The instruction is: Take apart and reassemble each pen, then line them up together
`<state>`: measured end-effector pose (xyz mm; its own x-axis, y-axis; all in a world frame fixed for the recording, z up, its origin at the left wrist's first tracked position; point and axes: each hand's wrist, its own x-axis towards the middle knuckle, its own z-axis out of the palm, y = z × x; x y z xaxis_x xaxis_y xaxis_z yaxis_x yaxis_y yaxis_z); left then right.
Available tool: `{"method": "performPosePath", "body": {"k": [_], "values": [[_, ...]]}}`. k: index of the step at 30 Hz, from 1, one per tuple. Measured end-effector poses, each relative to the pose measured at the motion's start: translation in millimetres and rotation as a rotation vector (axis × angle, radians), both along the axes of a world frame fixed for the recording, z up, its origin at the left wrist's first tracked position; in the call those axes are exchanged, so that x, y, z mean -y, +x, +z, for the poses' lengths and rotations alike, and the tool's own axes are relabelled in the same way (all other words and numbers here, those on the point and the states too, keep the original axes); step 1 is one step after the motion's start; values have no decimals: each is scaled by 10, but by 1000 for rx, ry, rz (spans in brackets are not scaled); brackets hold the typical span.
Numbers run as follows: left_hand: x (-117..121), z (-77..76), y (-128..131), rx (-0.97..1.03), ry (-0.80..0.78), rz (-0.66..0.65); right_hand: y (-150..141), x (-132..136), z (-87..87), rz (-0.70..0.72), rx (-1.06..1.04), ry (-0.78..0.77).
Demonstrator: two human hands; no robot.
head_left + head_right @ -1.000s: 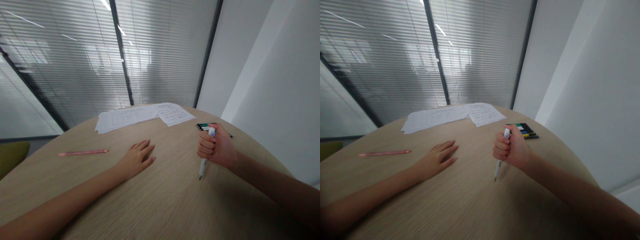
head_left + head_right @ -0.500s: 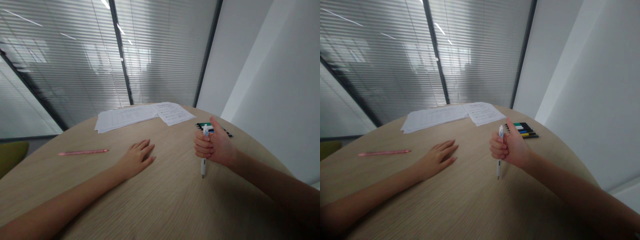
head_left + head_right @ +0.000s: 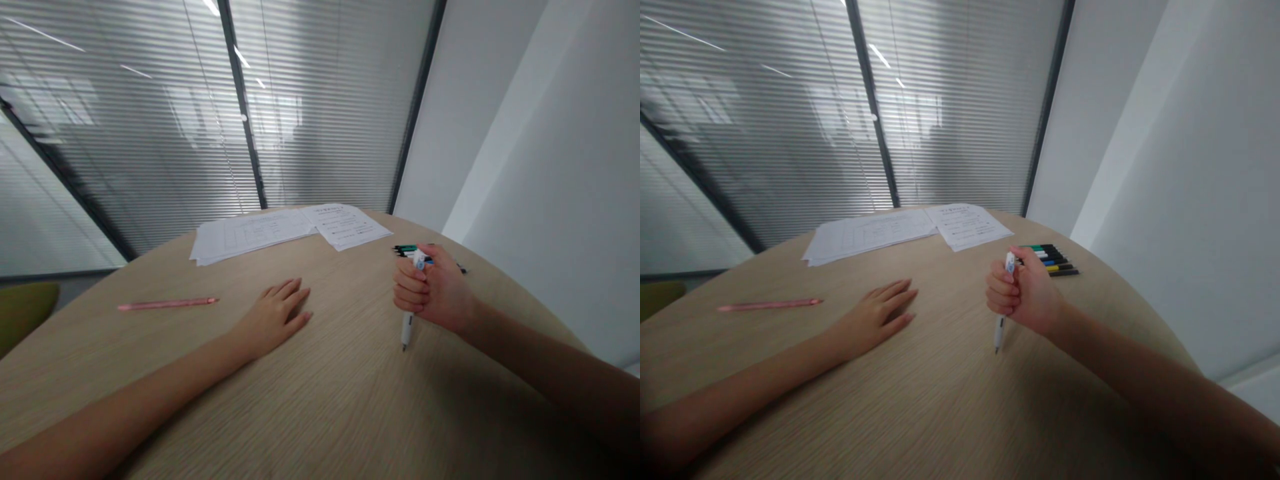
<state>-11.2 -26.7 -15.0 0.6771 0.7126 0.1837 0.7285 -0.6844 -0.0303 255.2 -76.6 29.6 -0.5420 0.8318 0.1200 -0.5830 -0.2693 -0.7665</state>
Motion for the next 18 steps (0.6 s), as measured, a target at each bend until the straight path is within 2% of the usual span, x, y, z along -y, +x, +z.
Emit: {"method": "performPosePath", "body": {"k": [5, 18], "values": [[6, 1, 0, -14, 1, 8, 24, -4, -13, -60, -13, 8], [4, -5, 6, 1, -1, 1, -50, 42, 52, -74, 60, 10]]}}
